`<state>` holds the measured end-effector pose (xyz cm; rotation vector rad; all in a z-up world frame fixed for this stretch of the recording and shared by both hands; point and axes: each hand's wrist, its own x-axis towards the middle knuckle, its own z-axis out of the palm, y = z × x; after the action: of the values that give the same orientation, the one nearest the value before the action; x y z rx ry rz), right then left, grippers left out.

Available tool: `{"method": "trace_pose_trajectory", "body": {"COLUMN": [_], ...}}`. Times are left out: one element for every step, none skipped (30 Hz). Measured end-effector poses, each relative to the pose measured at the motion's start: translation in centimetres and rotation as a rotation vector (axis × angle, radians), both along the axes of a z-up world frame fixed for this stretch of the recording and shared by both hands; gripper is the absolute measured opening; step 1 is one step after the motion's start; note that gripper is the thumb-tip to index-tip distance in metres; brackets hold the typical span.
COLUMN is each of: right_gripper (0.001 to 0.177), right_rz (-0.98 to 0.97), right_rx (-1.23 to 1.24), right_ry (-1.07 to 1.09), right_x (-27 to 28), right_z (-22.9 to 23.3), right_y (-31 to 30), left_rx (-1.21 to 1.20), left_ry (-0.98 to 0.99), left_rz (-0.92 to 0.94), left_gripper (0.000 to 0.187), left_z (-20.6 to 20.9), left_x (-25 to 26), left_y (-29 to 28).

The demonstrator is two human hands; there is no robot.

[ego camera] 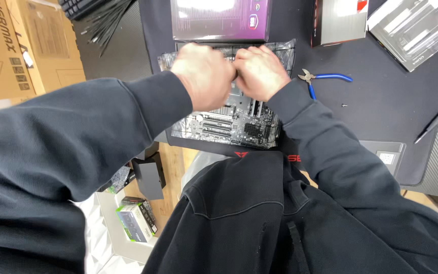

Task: The person unboxes a component, installs memory sticks onto a motherboard, and uses a screwdriver to tighten screws on the board.

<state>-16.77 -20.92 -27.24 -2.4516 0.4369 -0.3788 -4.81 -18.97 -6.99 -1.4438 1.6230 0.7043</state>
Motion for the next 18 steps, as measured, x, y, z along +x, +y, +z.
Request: {"method": "trace_pose_trajectory", "body": {"right_gripper": [0.016,0.016,0.014,0.017,0.017,0.009,0.005,0.005,0.01,0.017,0.017,0.015,0.018,0.018,0.028,0.039,0.039,0.051], "right_rz": [-0.05,-0.051,-0.124,-0.197,-0.189,-0.11,-0.029,-0.019,-0.016,-0.012,-0.01,-0.09,-0.175,-0.177,-0.102,-0.027,-0.022,0.004], "right_rx": [-0.112,-0.114,-0.113,-0.112,-0.104,-0.089,-0.07,-0.057,0.029,0.114,0.117,0.026,-0.073,-0.078,0.032,0.142,0.147,0.304], "right_ry": [0.026,0.033,-0.036,-0.107,-0.106,-0.08,-0.06,-0.064,-0.042,-0.019,-0.016,-0.066,-0.116,-0.114,-0.074,-0.035,-0.031,-0.015], "right_x": [-0.3,-0.1,0.1,0.4,0.0,-0.2,0.0,-0.3,-0.4,-0.6,-0.5,-0.4,-0.3,-0.5,-0.6,-0.6,-0.9,-1.2], "right_z": [-0.2,-0.8,-1.6,-2.4,-1.7,-1.0,-0.3,0.3,0.9,1.5,0.6,-0.3,-1.4,-0.7,0.2,1.0,1.9,2.8], "right_y": [0.1,0.3,0.2,0.3,0.2,0.1,-0.2,0.2,0.1,-0.1,0.3,0.7,0.7,0.1,-0.1,-0.3,-0.3,-0.2], "left_rx": [0.024,0.023,0.003,-0.015,-0.007,0.073,0.157,0.17,-0.059,-0.293,-0.291,-0.176,-0.061,-0.065,-0.04,-0.015,-0.01,-0.121], "left_ry": [0.025,0.032,-0.002,-0.035,-0.038,-0.058,-0.078,-0.082,0.01,0.099,0.102,0.075,0.045,0.049,0.041,0.034,0.037,0.099], "left_rz": [0.203,0.201,0.449,0.698,0.706,0.329,-0.044,-0.034,-0.27,-0.507,-0.504,-0.023,0.447,0.445,0.255,0.065,0.07,-0.121], "left_gripper": [0.036,0.036,0.042,0.054,0.054,0.031,0.029,0.029,0.016,0.021,0.021,0.018,0.041,0.041,0.033,0.025,0.025,0.018], "left_z": [0.3,0.9,1.3,1.6,1.3,1.1,1.0,-1.1,-3.1,-5.1,-3.6,-2.2,-0.9,-0.8,-0.6,-0.4,-1.2,-1.9], "left_x": [-0.5,-0.4,-0.2,0.1,-0.4,-0.7,-0.8,-0.3,0.2,0.7,0.3,-0.2,-0.7,-0.6,-0.4,-0.2,0.0,0.2], "left_y": [-0.5,-0.6,-0.9,-1.0,-0.7,-0.5,-0.6,1.3,2.8,4.3,3.2,2.2,0.9,0.7,0.8,0.8,1.5,2.2]}}
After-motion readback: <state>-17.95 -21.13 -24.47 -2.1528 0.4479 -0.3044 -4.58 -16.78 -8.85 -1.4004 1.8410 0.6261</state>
